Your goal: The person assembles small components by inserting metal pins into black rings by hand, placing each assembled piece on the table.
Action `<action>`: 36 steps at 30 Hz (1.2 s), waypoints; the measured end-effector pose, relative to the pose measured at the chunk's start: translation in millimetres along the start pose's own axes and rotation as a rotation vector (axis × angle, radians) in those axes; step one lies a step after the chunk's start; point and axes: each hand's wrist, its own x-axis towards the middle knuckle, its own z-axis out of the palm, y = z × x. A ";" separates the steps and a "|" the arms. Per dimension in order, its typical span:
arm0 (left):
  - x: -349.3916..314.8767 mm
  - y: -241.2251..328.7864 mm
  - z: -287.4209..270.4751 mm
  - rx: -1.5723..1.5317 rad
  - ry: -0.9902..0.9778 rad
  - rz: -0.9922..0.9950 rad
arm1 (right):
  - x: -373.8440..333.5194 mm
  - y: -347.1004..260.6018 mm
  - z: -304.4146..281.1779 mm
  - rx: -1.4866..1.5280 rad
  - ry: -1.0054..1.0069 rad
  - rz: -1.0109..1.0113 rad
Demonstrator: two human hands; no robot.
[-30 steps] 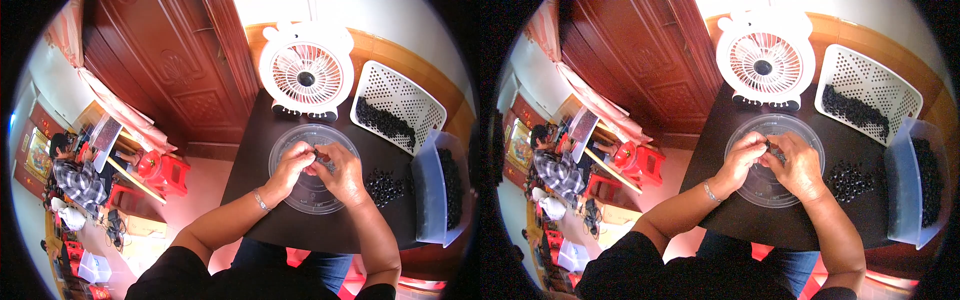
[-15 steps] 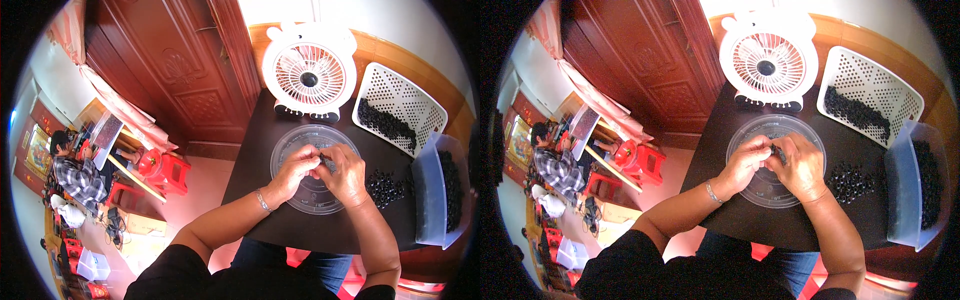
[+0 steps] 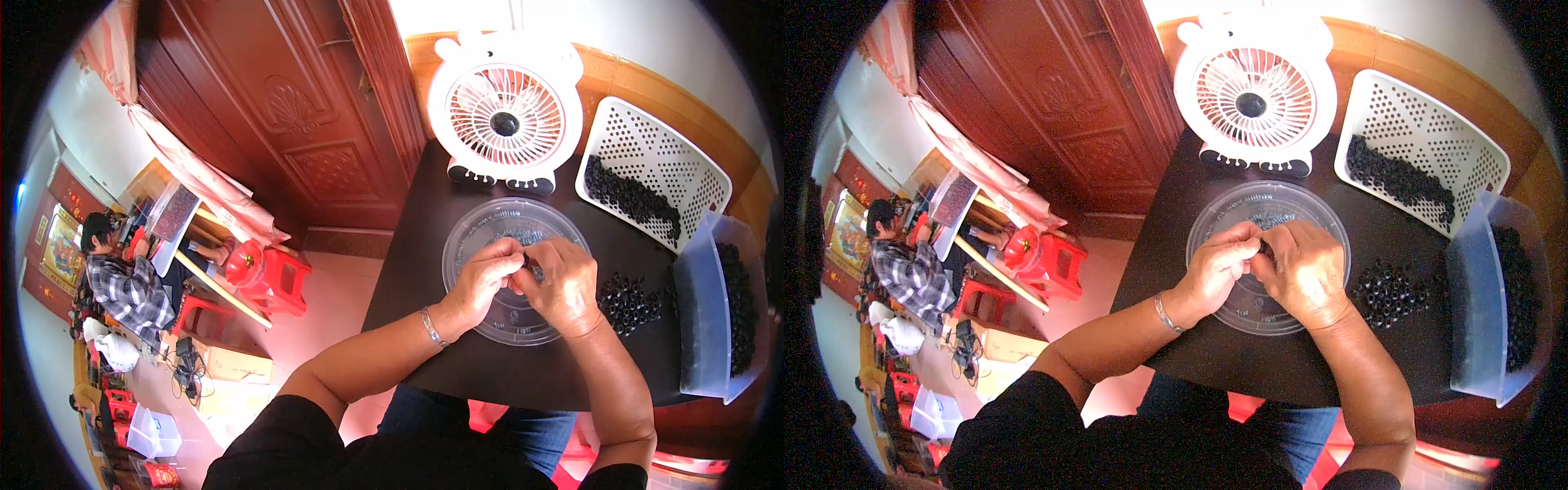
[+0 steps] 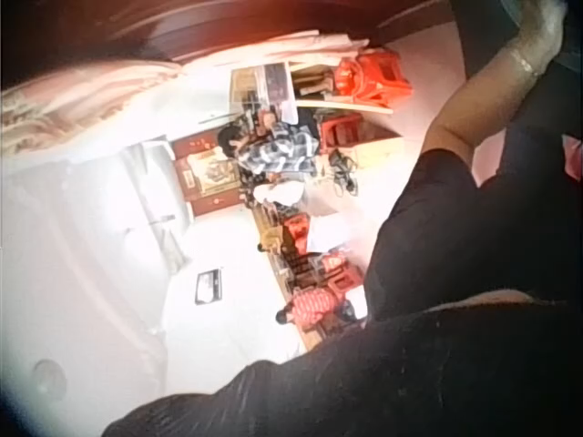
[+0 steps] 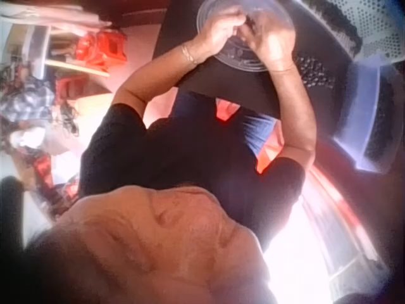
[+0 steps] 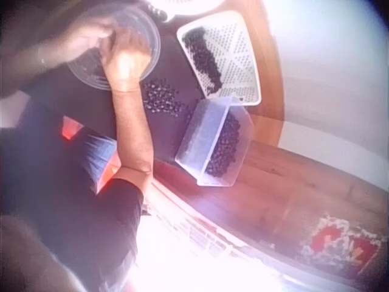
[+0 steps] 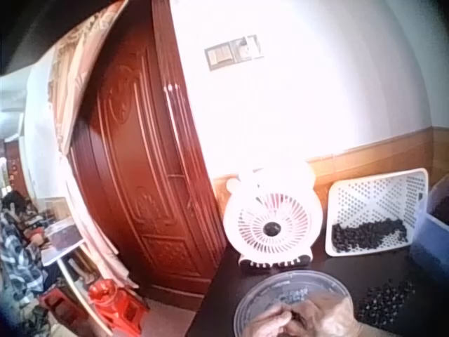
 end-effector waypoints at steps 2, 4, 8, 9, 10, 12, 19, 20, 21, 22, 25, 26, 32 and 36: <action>-0.8 0.7 -2.3 -0.003 -0.047 -0.026 | -1.5 1.2 0.6 -0.031 -0.025 -0.018; -1.2 1.1 -0.5 0.011 -0.041 -0.022 | -2.4 1.5 -0.3 -0.067 -0.050 -0.035; 0.5 2.0 2.3 0.113 0.010 0.014 | 1.5 1.0 -2.3 -0.078 -0.033 -0.039; 1.2 2.1 3.0 0.107 -0.007 0.012 | 2.1 1.8 -2.1 -0.070 -0.018 -0.028; 0.9 2.4 3.4 0.128 0.022 0.022 | 1.3 3.7 -0.5 -0.072 -0.015 -0.026; 2.0 1.9 1.0 0.176 0.044 0.022 | 2.5 2.5 -4.0 -0.076 -0.029 -0.020; 3.1 1.4 4.0 0.168 0.043 -0.022 | 4.6 14.7 -14.7 -0.081 -0.047 0.017; 5.6 -0.8 -1.6 0.198 0.010 -0.033 | 7.6 20.0 -20.9 -0.114 0.034 0.029; 5.2 0.4 -2.4 0.198 0.013 -0.036 | 11.0 24.6 -27.1 -0.141 0.113 0.040; 4.1 3.8 -2.7 0.217 0.022 -0.036 | 16.6 29.9 -37.5 -0.207 0.192 0.115; 4.3 7.9 -0.8 0.237 0.019 -0.042 | 25.3 57.0 -96.8 -0.426 0.416 0.458; 4.4 8.3 0.5 0.245 0.012 -0.044 | 18.9 78.7 -117.3 -0.605 0.551 0.435; 5.2 9.5 2.5 0.245 0.004 -0.055 | -15.8 131.2 -164.6 -1.187 0.772 0.361; 7.1 6.1 -4.3 0.243 0.003 -0.063 | -15.9 130.6 -126.9 -0.474 0.313 0.615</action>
